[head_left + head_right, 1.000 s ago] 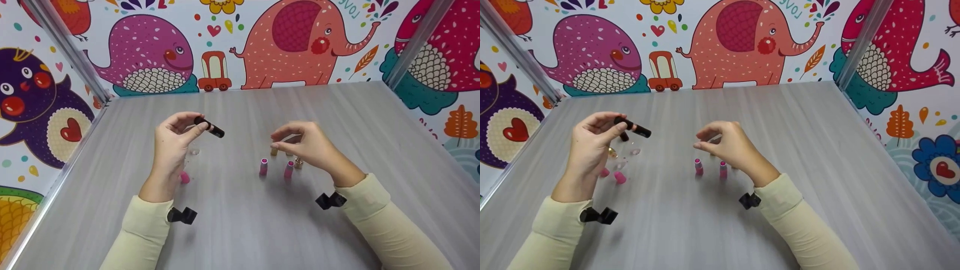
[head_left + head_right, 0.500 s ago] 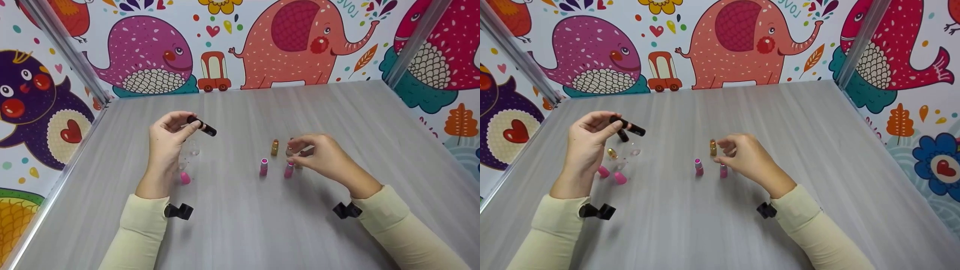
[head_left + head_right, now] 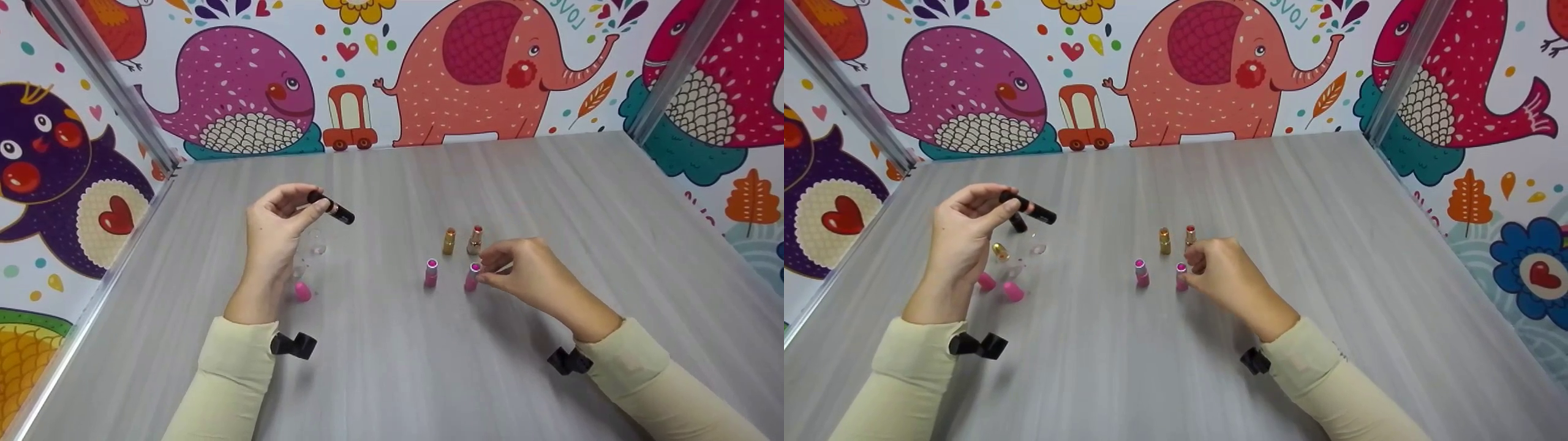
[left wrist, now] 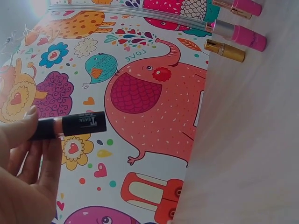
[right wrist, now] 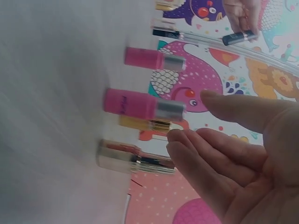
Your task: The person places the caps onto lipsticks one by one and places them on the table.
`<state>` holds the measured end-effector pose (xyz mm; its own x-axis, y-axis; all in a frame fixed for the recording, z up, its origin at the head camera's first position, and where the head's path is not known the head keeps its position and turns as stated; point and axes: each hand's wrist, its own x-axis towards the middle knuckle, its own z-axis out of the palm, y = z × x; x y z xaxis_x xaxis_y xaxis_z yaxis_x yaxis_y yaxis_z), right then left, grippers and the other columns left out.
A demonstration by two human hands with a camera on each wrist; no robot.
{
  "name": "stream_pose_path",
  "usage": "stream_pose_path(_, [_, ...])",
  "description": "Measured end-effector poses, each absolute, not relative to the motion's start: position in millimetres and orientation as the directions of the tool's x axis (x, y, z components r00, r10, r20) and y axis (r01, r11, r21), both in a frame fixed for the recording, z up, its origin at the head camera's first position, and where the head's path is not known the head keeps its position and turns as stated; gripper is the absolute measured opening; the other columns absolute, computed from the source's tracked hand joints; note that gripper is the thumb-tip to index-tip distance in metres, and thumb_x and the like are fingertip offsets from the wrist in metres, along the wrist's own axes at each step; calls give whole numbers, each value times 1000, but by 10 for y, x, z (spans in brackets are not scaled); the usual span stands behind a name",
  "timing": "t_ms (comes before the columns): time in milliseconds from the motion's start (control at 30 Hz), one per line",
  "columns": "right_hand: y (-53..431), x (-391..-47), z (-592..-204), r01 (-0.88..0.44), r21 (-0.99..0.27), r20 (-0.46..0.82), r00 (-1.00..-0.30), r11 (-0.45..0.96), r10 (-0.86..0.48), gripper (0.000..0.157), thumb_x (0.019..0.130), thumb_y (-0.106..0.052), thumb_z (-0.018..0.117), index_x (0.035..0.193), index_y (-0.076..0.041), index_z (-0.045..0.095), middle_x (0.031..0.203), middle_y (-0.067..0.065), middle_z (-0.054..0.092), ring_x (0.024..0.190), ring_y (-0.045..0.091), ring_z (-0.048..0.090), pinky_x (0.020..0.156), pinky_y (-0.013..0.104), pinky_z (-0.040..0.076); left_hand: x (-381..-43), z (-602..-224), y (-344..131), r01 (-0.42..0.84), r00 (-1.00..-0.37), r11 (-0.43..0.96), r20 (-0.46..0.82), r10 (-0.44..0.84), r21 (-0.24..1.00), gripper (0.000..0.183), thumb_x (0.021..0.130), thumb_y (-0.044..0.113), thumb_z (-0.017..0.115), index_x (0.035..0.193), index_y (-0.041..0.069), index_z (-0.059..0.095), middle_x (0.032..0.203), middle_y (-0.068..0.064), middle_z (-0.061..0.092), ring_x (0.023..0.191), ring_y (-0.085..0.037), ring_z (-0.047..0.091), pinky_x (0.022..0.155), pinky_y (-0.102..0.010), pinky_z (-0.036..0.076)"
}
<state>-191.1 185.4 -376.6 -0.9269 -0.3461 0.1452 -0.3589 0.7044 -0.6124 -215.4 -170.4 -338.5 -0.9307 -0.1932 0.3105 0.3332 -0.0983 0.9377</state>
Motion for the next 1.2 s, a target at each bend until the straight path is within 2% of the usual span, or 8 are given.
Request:
stream_pose_path(200, [1797, -1917, -3889, -356, -605, 159, -931, 712, -329, 16, 76, -12, 79, 91, -10, 73, 79, -6, 71, 72, 6, 66, 66, 27, 54, -2166, -3409, -1704, 311, -939, -99, 289, -189, 945, 36, 69, 10, 84, 99, -1, 68, 97, -15, 69, 86, -26, 67, 83, -35, 55])
stream_pose_path(633, [1720, -1929, -4038, -275, -665, 160, -961, 694, -227, 17, 74, -18, 82, 87, -12, 73, 75, -6, 70, 69, 6, 65, 62, 23, 53, -2181, -3426, -1661, 264, -951, -67, 249, -182, 962, 36, 69, 14, 84, 100, 1, 69, 100, -14, 69, 90, -27, 67, 84, -32, 54])
stream_pose_path(967, [1675, -1948, -4028, -291, -613, 182, -957, 735, -226, 16, 74, -21, 82, 85, -15, 74, 76, -8, 69, 70, 6, 63, 64, 27, 52, -2233, -3423, -1632, 242, -958, -96, 221, -184, 966, 36, 68, 14, 85, 99, 4, 70, 103, -17, 68, 92, -27, 66, 84, -30, 54])
stream_pose_path(1200, [1634, -1985, -4055, -313, -601, 187, -950, 735, -252, 14, 72, -16, 83, 83, -15, 73, 75, -8, 68, 67, 5, 61, 61, 24, 52, -2323, -3417, -1630, 215, -958, -46, 202, -201, 975, 36, 69, 17, 85, 100, 6, 70, 100, -10, 70, 94, -25, 66, 86, -28, 53])
